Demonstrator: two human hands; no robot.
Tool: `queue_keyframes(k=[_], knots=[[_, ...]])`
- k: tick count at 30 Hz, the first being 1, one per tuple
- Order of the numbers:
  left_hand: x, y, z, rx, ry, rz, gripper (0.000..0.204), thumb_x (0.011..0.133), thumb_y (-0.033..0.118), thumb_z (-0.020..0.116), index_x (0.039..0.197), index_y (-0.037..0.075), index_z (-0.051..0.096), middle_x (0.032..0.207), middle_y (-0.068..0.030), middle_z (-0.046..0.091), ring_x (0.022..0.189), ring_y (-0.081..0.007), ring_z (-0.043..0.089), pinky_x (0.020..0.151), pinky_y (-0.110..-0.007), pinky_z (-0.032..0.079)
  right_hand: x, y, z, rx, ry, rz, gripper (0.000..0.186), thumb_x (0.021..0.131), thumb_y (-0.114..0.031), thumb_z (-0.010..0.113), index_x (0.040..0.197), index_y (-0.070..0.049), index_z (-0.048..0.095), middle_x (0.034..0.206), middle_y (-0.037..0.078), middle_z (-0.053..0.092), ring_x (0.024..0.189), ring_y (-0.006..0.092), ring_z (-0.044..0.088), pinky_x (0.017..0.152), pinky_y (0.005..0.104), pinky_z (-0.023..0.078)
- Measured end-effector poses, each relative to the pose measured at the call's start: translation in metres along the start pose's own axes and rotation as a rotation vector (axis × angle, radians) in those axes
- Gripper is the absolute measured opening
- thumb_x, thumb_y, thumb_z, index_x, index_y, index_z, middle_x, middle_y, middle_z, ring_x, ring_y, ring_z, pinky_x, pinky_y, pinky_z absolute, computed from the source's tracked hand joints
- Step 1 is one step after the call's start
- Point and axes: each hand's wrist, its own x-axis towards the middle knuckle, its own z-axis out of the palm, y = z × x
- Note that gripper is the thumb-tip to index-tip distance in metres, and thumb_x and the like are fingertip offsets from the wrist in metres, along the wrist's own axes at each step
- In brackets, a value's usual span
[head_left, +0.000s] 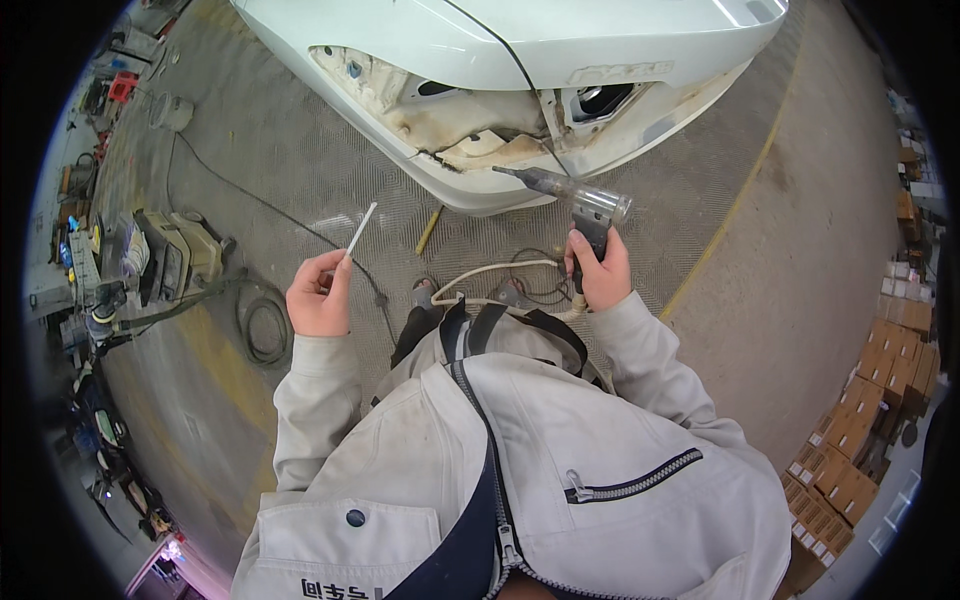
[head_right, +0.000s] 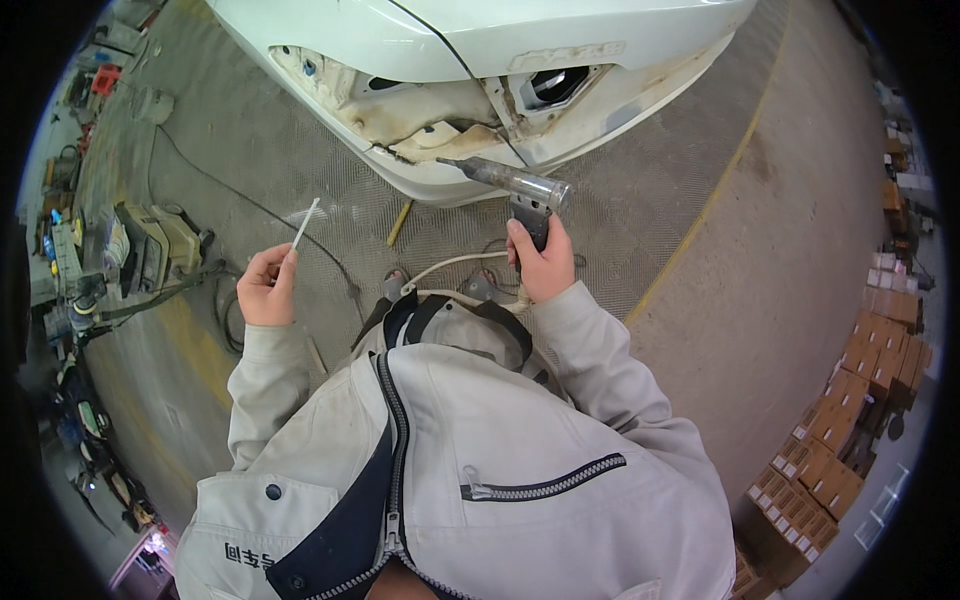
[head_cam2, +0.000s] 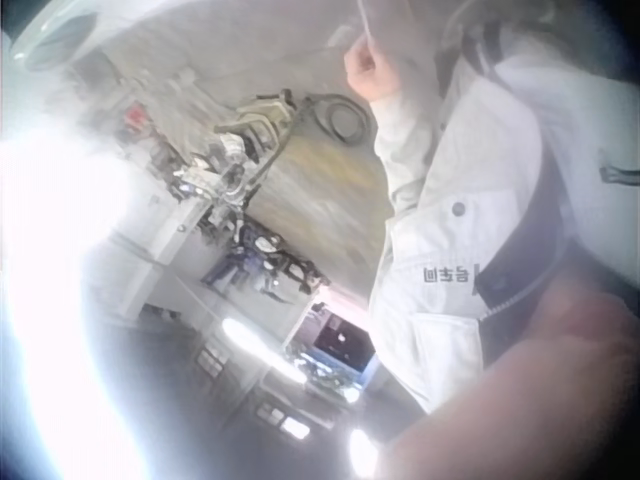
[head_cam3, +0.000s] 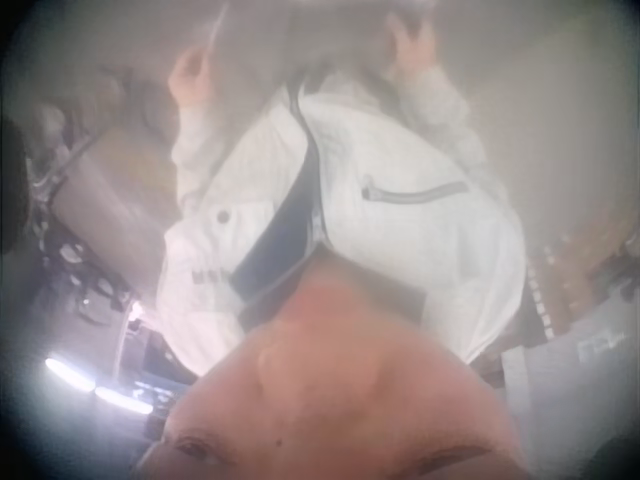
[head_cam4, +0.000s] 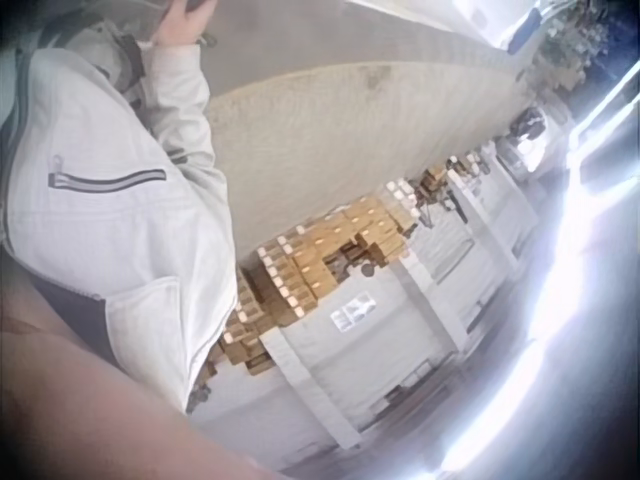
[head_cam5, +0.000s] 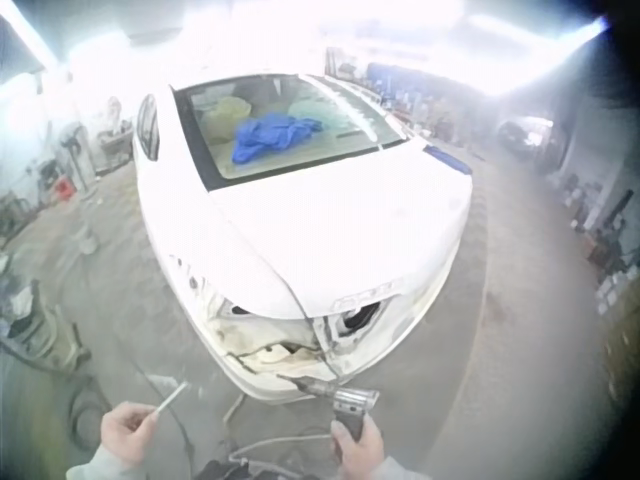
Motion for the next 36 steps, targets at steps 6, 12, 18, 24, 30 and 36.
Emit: queue_keyframes(k=[6,12,18,24,30,36], knots=[[-0.009,0.004,0.016,0.099,0.048,0.073,0.014,0.092,0.007,0.077,0.105,0.002,0.078,0.084,0.0032,0.061,0.062,-0.0012,0.042,0.054,-0.02,0.034,0.007,-0.007,-0.006,-0.031,-0.022,0.026,0.019,0.097,-0.01,0.072,0.107,-0.001,0.058,0.078,0.002,0.062,0.061,0.0082,0.056,0.054,0.0245,0.046],[-0.007,0.016,0.026,0.209,0.094,0.154,0.015,0.09,0.007,0.079,0.105,0.005,0.079,0.085,0.0014,0.062,0.062,-0.0022,0.043,0.054,-0.02,0.035,0.005,-0.011,-0.009,-0.087,0.002,0.039,0.02,0.095,-0.008,0.074,0.106,-0.001,0.059,0.078,0.001,0.063,0.06,0.0072,0.055,0.053,0.0238,0.045],[-0.002,0.017,0.031,0.236,0.106,0.253,0.012,0.09,0.007,0.078,0.102,0.005,0.079,0.089,-0.0002,0.064,0.062,-0.0047,0.046,0.055,-0.02,0.039,0.001,-0.018,-0.015,-0.121,-0.003,0.05,0.024,0.094,-0.005,0.073,0.114,0.0,0.061,0.085,0.003,0.063,0.066,0.0082,0.056,0.06,0.0242,0.046],[0.001,0.014,0.031,0.225,0.1,0.209,0.011,0.09,0.006,0.078,0.101,0.005,0.078,0.087,-0.0001,0.063,0.062,-0.0053,0.045,0.054,-0.021,0.038,-0.004,-0.02,-0.019,-0.144,0.006,0.029,0.022,0.093,-0.007,0.075,0.107,0.0,0.06,0.08,0.002,0.063,0.062,0.0075,0.056,0.055,0.024,0.045],[0.001,0.017,0.032,0.19,0.072,0.248,0.011,0.089,0.004,0.078,0.1,0.004,0.079,0.086,0.0001,0.062,0.061,-0.0048,0.044,0.053,-0.021,0.037,-0.009,-0.025,-0.02,-0.108,-0.009,0.054,0.021,0.096,-0.008,0.072,0.111,0.001,0.06,0.08,0.003,0.062,0.062,0.0098,0.057,0.057,0.0255,0.046],[-0.002,0.022,0.039,0.207,0.023,0.271,0.012,0.09,0.003,0.078,0.101,0.002,0.077,0.088,0.0013,0.06,0.067,-0.0051,0.041,0.057,-0.022,0.034,-0.011,-0.029,-0.014,-0.035,-0.09,0.035,0.02,0.096,-0.007,0.07,0.111,0.001,0.06,0.078,0.004,0.062,0.062,0.01,0.057,0.057,0.0253,0.046]])
